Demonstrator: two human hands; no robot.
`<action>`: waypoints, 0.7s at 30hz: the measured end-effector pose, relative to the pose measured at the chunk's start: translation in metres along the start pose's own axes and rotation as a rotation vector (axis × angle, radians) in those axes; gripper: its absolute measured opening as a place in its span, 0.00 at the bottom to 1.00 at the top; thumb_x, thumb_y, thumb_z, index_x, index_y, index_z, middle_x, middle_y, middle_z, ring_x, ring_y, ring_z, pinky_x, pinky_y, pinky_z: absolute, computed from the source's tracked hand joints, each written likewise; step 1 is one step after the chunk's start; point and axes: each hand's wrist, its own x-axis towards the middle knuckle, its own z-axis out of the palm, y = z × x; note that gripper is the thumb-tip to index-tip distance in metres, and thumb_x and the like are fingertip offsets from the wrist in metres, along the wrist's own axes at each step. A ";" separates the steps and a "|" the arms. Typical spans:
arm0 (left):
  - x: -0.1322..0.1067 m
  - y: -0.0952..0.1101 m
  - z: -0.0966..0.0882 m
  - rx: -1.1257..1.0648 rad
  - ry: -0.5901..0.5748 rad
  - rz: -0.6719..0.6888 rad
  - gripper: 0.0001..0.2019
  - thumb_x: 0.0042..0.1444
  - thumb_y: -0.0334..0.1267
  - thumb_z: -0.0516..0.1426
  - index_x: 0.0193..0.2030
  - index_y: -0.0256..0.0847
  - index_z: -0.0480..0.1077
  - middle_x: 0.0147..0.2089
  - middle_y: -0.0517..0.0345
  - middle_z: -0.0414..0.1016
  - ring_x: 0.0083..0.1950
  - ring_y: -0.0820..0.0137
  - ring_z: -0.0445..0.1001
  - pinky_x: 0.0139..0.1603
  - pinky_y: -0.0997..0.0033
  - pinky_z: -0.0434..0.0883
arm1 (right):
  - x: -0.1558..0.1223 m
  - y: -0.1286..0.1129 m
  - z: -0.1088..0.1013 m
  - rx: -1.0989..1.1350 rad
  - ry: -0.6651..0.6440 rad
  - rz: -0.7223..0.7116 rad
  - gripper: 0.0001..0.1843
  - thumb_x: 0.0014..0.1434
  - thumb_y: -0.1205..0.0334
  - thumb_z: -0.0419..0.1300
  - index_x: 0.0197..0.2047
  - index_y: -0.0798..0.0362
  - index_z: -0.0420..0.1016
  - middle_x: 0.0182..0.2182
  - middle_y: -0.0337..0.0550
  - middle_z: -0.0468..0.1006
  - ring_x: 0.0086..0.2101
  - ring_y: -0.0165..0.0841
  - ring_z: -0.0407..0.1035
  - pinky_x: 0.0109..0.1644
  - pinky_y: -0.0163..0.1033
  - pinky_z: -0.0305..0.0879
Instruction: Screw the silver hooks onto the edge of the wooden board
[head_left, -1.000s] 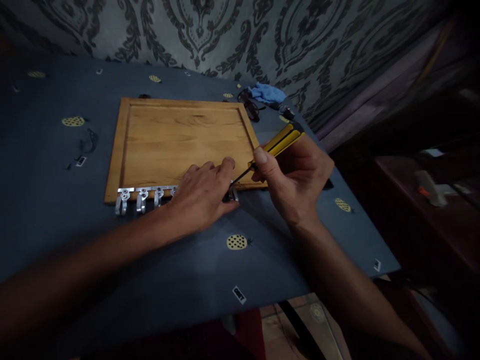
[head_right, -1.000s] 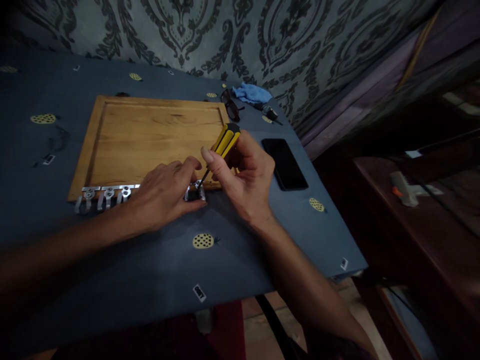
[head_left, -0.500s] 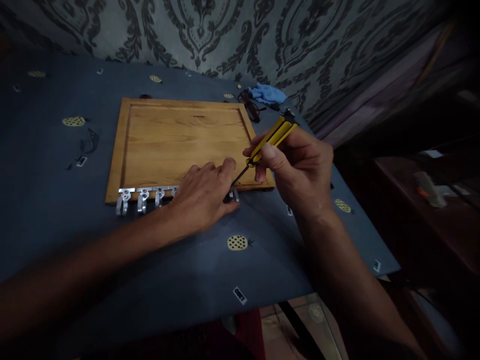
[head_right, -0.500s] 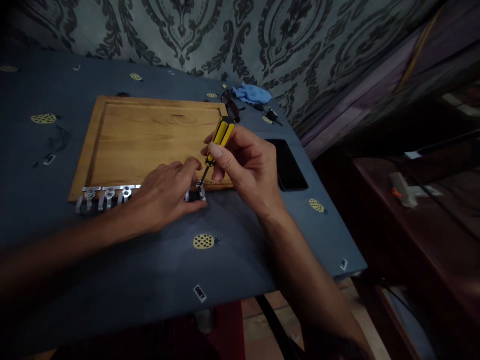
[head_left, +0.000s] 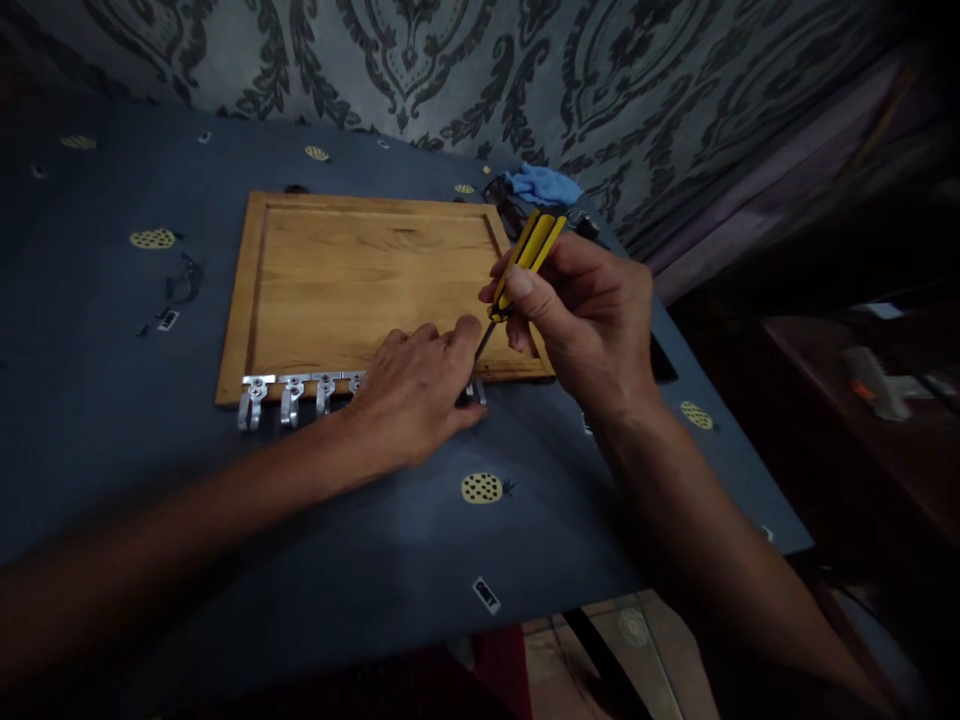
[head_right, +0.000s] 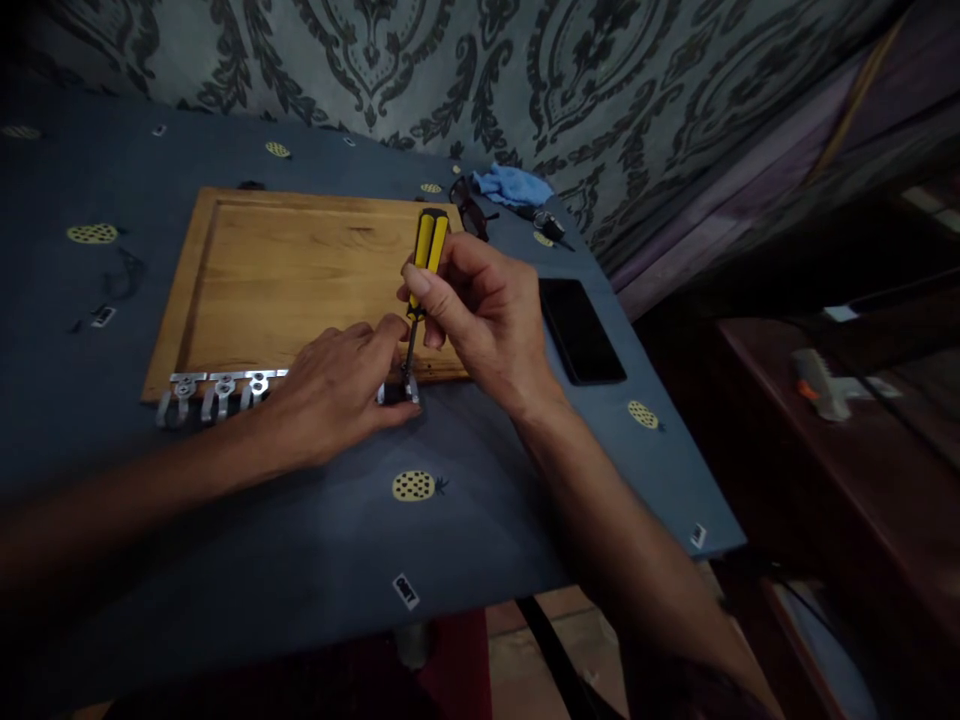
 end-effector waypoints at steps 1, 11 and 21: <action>0.000 0.000 0.000 0.001 0.000 0.002 0.25 0.63 0.43 0.62 0.60 0.36 0.60 0.51 0.44 0.79 0.58 0.50 0.76 0.56 0.52 0.71 | 0.000 0.000 0.000 0.004 0.004 0.003 0.19 0.59 0.40 0.69 0.34 0.48 0.78 0.28 0.35 0.77 0.19 0.24 0.65 0.21 0.33 0.63; -0.001 0.000 0.001 0.017 0.011 -0.009 0.27 0.63 0.45 0.63 0.61 0.36 0.59 0.51 0.45 0.78 0.56 0.51 0.76 0.55 0.53 0.72 | -0.002 0.005 0.000 -0.038 0.025 -0.044 0.20 0.61 0.41 0.67 0.33 0.50 0.75 0.27 0.34 0.76 0.18 0.22 0.65 0.20 0.31 0.65; -0.002 -0.001 0.003 0.035 0.038 -0.004 0.28 0.62 0.45 0.63 0.62 0.35 0.59 0.50 0.45 0.79 0.55 0.50 0.77 0.54 0.53 0.73 | -0.005 0.004 0.011 -0.074 0.151 -0.095 0.22 0.56 0.42 0.72 0.30 0.48 0.69 0.22 0.31 0.68 0.18 0.22 0.61 0.17 0.31 0.62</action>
